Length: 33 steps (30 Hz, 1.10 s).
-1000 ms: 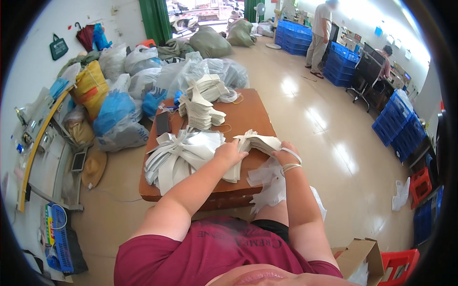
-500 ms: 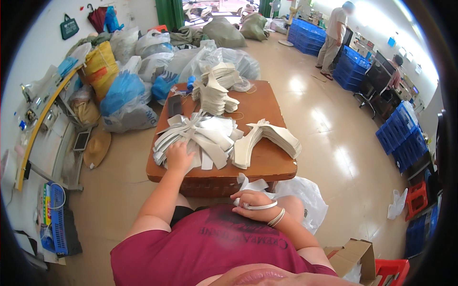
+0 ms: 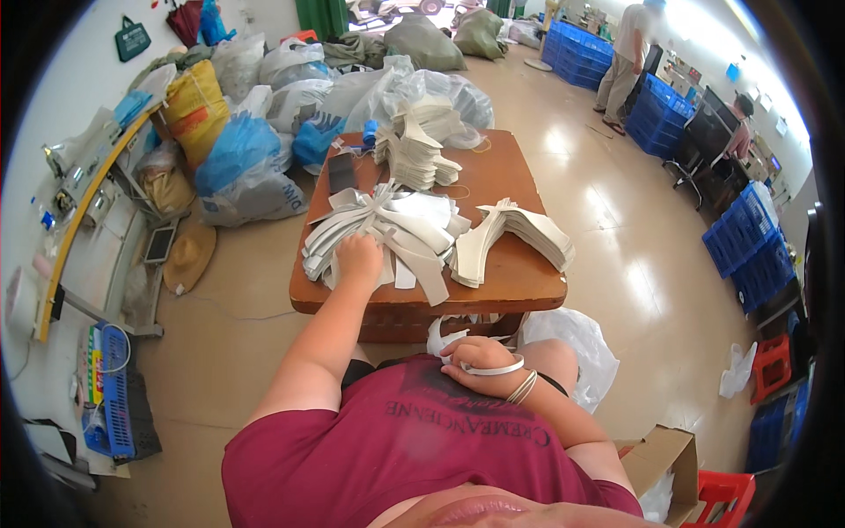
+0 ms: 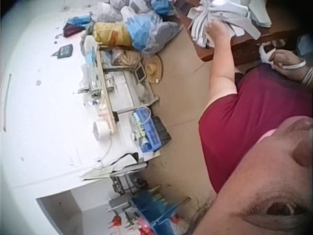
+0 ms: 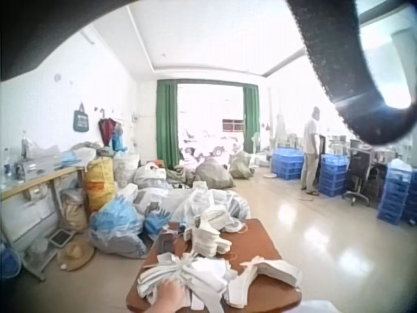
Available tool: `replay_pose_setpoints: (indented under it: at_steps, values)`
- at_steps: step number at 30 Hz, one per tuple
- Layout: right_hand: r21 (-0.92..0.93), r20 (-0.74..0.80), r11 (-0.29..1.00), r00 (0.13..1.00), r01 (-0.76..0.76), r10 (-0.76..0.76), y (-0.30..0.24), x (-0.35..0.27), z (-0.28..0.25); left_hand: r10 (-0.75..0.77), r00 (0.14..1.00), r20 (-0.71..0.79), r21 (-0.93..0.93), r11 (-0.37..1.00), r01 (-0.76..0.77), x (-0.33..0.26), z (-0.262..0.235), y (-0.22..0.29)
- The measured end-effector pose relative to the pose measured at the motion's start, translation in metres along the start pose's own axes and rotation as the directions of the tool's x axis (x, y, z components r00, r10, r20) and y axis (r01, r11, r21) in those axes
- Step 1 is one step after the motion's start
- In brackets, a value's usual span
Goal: Manually assemble and align shoe upper or lining components by peeling and sticking layers together.
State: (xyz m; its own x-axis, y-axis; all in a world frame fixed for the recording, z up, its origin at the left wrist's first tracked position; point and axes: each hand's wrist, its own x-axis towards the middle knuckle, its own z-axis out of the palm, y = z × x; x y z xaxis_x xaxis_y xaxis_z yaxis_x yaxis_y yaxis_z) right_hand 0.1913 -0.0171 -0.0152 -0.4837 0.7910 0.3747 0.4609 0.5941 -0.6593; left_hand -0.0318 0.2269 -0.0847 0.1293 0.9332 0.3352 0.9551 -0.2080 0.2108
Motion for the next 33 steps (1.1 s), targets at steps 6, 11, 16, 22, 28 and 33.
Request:
replay_pose_setpoints:
  at_steps: [6, 11, 16, 22, 28, 33]
  values:
    - [-0.019, 0.006, 1.000, 1.000, 0.007, -0.007, 0.004, 0.000, -0.002, -0.027, 0.998, -0.054, -0.239, 0.971, 0.013, 0.012, 0.000, -0.015]
    - [-0.046, -0.024, 0.997, 0.998, 0.056, -0.058, -0.004, -0.001, -0.011, -0.030, 0.999, 0.016, -0.730, 0.683, 0.032, 0.025, -0.032, -0.014]
    - [-0.244, -0.108, 0.955, 0.975, 0.166, -0.197, -0.018, 0.006, -0.029, 0.140, 0.988, 0.070, -0.697, 0.715, -0.052, -0.028, -0.159, 0.036]
    - [-0.242, -0.070, 0.943, 0.965, 0.229, -0.253, -0.040, 0.016, -0.050, 0.619, 0.751, -0.231, -0.816, 0.297, -0.496, -0.085, -0.173, 0.087]
    - [-0.259, -0.164, 0.945, 0.955, 0.198, -0.246, -0.038, 0.009, -0.047, 0.679, 0.705, -0.205, -0.819, 0.275, -0.503, -0.114, -0.159, 0.101]
    - [-0.174, -0.229, 0.971, 0.952, 0.166, -0.204, -0.036, 0.003, -0.046, 0.676, 0.714, -0.183, -0.855, 0.249, -0.455, -0.121, -0.152, 0.105]
